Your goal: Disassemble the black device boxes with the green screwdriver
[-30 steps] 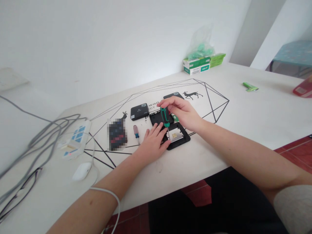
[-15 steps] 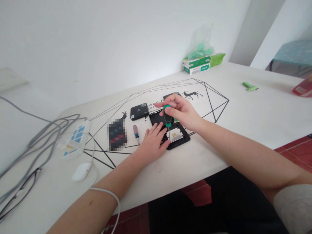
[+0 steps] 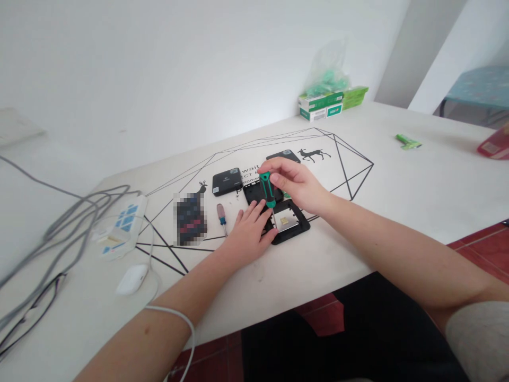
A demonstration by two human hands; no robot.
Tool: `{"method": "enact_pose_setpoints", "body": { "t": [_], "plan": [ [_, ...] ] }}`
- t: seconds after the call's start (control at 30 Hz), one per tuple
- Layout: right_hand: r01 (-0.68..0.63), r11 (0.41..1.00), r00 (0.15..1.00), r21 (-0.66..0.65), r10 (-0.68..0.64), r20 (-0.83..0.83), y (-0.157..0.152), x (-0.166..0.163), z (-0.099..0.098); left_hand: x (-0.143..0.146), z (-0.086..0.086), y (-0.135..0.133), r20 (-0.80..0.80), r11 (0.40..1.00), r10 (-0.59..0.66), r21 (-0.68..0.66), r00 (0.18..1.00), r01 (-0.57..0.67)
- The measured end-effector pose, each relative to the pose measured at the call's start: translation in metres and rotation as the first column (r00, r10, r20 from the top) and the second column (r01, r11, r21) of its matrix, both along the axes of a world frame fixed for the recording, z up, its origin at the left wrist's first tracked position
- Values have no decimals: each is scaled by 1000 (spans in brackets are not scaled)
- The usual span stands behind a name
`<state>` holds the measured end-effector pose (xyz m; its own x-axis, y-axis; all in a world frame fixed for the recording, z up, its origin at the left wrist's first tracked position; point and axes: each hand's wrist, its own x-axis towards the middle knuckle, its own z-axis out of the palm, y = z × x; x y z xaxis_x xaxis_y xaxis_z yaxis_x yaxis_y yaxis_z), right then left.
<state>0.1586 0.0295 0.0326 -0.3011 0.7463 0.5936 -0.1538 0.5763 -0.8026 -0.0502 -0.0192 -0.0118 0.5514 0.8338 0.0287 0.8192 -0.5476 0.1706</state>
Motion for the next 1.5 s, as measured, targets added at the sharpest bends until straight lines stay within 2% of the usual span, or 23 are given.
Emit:
{"method": "enact_pose_setpoints", "body": {
  "t": [0.37,0.57,0.77,0.97,1.03,1.27,1.4,1.5],
  "plan": [
    [-169,980,974,-105,150,-172,-10,-5,5,-2,-4,2,17,1000,-13,13,1000,13],
    [19,1000,989,-10,-20,-150,-5,-10,-2,-4,-5,2,5,999,-27,29,1000,27],
    [68,996,989,-59,-75,-127,-5,-5,-1,-2,-1,1,-23,995,-71,62,997,72],
    [-31,985,987,-169,4,-160,-5,-4,-3,-3,1,8,-26,989,-111,95,993,113],
    [-52,985,984,-166,22,-176,-5,-5,-5,-4,1,12,-9,986,-136,95,991,136],
    [72,996,980,-44,-79,-184,-1,-8,-8,-8,-1,18,82,968,-201,169,976,185],
    [89,993,982,-74,-100,-160,0,-7,-7,-8,-3,18,124,967,-182,202,975,155],
    [31,990,983,-138,-55,-178,-3,-6,-6,-8,-5,15,137,967,-153,224,979,120]
  ]
}}
